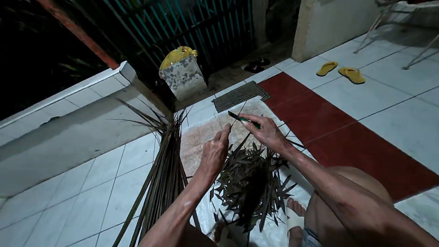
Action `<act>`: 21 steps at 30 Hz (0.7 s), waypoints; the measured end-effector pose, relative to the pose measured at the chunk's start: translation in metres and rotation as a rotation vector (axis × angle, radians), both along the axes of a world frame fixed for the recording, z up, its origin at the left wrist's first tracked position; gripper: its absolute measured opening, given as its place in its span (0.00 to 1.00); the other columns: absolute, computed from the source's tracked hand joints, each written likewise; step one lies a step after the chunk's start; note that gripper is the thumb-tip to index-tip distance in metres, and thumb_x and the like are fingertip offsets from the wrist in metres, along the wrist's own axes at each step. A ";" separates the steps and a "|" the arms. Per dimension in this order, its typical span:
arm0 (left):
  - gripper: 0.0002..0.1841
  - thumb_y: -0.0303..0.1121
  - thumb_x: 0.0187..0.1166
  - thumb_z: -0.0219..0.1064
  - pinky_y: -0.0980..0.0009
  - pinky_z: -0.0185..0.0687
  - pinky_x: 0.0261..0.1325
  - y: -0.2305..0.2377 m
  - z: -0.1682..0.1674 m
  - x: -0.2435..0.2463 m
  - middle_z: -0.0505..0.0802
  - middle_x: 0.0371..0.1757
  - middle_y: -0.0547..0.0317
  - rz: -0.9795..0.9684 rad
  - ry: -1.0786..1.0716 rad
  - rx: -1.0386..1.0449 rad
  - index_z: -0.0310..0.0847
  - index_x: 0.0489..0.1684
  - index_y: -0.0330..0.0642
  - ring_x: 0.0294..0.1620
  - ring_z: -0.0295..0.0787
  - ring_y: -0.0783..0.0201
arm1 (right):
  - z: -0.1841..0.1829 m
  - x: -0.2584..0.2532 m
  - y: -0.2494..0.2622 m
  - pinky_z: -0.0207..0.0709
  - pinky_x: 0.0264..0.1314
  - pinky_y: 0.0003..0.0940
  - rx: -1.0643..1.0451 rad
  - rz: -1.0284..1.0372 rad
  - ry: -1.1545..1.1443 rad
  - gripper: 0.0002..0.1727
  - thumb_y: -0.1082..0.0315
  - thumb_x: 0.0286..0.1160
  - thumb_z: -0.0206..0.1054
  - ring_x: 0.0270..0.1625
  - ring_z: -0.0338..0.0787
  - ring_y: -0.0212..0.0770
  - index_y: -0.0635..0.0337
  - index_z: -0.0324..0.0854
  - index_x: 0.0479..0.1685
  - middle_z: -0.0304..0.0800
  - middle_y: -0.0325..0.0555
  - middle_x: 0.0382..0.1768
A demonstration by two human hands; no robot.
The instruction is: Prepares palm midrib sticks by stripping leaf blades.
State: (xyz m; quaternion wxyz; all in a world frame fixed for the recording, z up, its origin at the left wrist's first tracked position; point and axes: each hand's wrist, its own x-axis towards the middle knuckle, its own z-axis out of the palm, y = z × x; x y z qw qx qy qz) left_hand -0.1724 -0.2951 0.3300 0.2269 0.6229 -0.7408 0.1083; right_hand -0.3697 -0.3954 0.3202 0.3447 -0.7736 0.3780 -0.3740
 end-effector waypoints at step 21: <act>0.21 0.27 0.89 0.55 0.58 0.87 0.28 0.020 0.010 0.001 0.95 0.43 0.49 -0.080 0.012 -0.005 0.80 0.78 0.45 0.24 0.90 0.56 | -0.003 -0.019 -0.045 0.73 0.30 0.32 0.261 -0.064 -0.316 0.21 0.54 0.90 0.60 0.27 0.78 0.33 0.47 0.83 0.75 0.88 0.42 0.35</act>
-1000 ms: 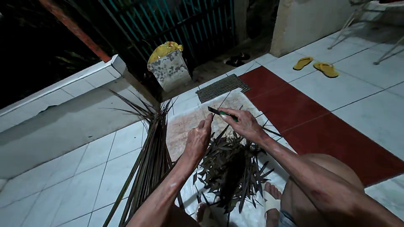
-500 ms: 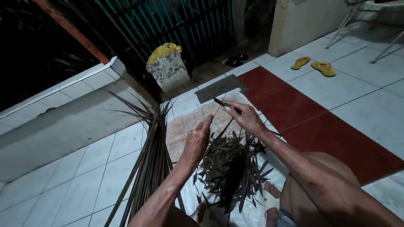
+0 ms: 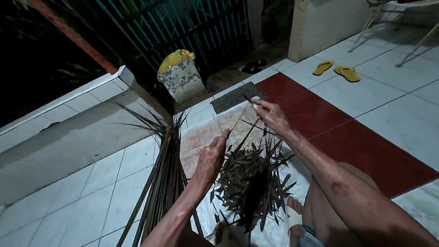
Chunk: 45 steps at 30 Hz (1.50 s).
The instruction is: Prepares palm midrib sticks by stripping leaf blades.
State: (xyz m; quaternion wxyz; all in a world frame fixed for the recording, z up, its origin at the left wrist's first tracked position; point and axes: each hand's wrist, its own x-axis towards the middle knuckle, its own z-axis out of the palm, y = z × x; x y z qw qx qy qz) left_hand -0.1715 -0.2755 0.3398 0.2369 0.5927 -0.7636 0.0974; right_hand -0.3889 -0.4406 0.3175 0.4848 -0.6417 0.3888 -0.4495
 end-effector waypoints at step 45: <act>0.19 0.37 0.95 0.52 0.69 0.85 0.16 0.009 0.012 0.033 0.94 0.33 0.57 0.092 0.828 0.449 0.81 0.75 0.45 0.14 0.85 0.64 | 0.013 0.061 0.072 0.83 0.41 0.51 -0.245 0.089 0.328 0.21 0.47 0.89 0.58 0.36 0.89 0.41 0.29 0.82 0.76 0.94 0.39 0.41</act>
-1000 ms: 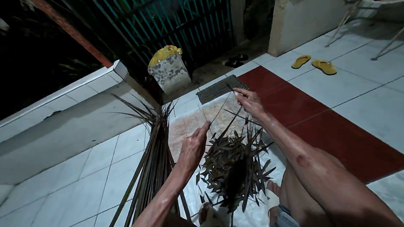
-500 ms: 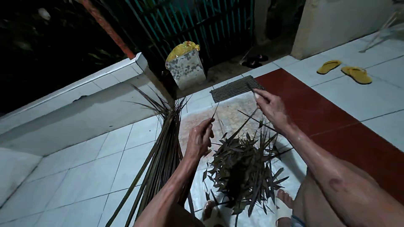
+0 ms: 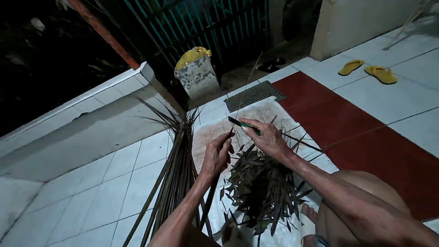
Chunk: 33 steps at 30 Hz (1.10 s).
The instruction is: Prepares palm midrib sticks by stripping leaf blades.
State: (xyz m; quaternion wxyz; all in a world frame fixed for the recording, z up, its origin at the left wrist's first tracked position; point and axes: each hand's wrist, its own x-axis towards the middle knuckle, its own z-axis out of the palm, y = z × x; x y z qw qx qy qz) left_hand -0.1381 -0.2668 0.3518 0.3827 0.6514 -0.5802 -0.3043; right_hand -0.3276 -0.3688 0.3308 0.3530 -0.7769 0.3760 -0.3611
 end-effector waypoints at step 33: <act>0.20 0.37 0.95 0.53 0.69 0.84 0.14 -0.007 -0.003 -0.013 0.93 0.32 0.55 -0.103 0.022 -0.037 0.78 0.80 0.49 0.13 0.83 0.63 | 0.002 -0.022 -0.026 0.83 0.35 0.43 0.034 0.050 -0.121 0.20 0.52 0.91 0.58 0.30 0.87 0.38 0.37 0.83 0.75 0.92 0.41 0.37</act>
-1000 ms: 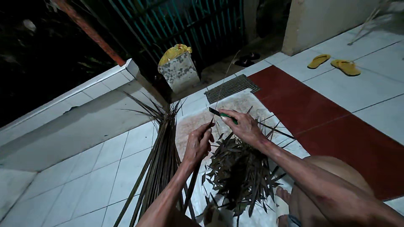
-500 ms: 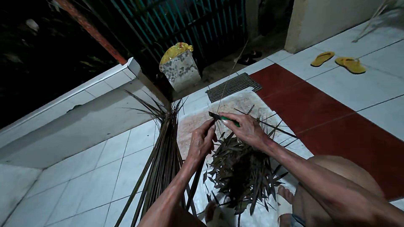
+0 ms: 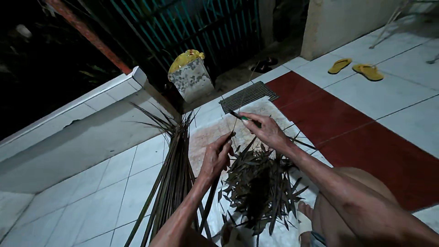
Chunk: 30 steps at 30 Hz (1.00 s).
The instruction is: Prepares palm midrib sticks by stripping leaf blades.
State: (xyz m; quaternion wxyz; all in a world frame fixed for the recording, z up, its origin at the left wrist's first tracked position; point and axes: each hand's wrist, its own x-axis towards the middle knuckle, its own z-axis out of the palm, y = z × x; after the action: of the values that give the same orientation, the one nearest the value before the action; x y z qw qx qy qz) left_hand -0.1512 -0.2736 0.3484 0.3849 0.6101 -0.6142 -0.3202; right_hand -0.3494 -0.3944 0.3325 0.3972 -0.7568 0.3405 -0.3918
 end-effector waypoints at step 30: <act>0.16 0.37 0.91 0.61 0.71 0.72 0.14 -0.076 0.026 -0.056 0.84 0.22 0.54 -0.026 0.209 -0.269 0.86 0.69 0.43 0.12 0.74 0.65 | 0.030 -0.037 -0.016 0.82 0.34 0.33 -0.113 -0.053 -0.116 0.20 0.53 0.89 0.60 0.28 0.84 0.31 0.37 0.84 0.75 0.90 0.36 0.34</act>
State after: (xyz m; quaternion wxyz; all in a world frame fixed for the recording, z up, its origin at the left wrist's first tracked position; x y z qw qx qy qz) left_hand -0.2069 -0.3495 0.3747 0.5206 0.5083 -0.6160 -0.3020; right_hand -0.3866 -0.4105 0.3627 0.3623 -0.7447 0.3141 -0.4642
